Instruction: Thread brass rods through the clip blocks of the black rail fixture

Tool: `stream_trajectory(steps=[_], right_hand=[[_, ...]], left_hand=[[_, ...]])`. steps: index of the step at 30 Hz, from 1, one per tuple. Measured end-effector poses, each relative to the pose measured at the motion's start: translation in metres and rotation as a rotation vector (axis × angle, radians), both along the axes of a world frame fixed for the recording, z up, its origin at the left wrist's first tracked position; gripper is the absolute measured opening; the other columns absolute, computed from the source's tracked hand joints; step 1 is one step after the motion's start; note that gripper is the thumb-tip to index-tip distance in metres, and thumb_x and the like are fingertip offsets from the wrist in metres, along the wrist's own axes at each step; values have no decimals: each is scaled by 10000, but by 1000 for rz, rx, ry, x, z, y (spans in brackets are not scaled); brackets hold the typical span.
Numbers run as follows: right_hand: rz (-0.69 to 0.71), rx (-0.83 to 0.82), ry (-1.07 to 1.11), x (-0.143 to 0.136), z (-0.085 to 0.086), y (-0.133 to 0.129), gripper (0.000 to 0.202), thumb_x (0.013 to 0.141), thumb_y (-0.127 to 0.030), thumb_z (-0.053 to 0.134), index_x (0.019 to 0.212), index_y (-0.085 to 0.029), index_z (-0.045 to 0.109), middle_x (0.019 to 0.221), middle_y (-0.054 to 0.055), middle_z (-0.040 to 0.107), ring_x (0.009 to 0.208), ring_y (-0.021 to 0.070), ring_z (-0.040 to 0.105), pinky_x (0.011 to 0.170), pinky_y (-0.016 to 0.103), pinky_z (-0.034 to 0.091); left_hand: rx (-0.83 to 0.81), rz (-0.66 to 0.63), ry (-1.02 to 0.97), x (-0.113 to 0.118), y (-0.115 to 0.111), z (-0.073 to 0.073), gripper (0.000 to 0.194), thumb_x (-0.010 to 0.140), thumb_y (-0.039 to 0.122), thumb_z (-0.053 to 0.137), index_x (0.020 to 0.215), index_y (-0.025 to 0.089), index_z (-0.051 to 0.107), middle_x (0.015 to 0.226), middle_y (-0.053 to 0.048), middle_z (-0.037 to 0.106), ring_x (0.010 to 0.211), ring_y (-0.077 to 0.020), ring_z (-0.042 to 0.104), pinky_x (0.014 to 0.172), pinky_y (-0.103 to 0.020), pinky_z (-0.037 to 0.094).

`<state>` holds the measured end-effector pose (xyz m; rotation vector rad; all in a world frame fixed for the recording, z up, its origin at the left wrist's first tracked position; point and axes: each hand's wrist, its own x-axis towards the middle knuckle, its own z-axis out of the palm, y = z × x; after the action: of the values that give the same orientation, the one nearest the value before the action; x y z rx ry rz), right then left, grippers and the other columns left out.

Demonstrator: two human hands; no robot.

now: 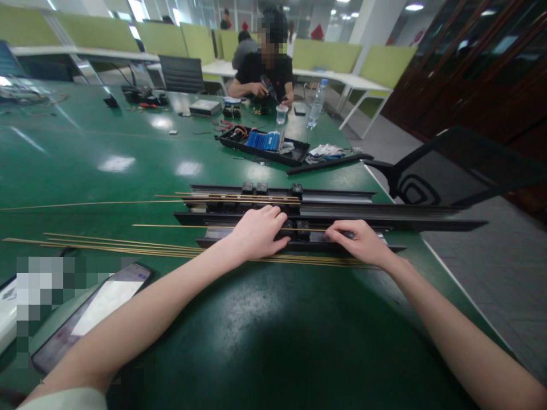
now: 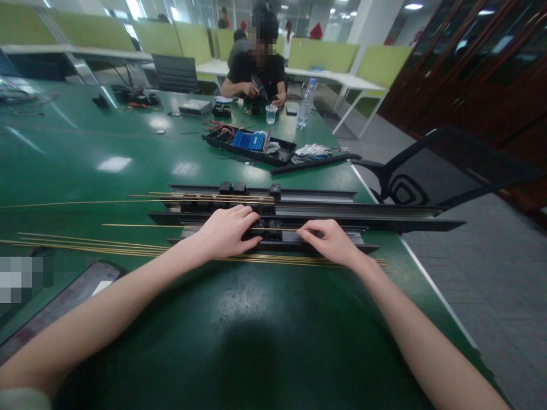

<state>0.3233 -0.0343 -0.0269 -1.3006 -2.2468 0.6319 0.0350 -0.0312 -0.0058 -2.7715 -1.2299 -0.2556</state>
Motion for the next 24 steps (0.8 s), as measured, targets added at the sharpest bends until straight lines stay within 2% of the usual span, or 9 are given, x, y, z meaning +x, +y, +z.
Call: stream_trajectory(steps=[24], right_hand=[[-46, -64, 17, 27, -4, -4, 377, 972, -477, 513, 899, -192, 749, 872, 57, 765, 798, 218, 699, 725, 322, 529]], left_hand=[[-11, 16, 25, 1, -1, 2, 342, 935, 459, 515, 1094, 172, 615, 1091, -99, 660, 1055, -263, 622, 753, -355, 513]])
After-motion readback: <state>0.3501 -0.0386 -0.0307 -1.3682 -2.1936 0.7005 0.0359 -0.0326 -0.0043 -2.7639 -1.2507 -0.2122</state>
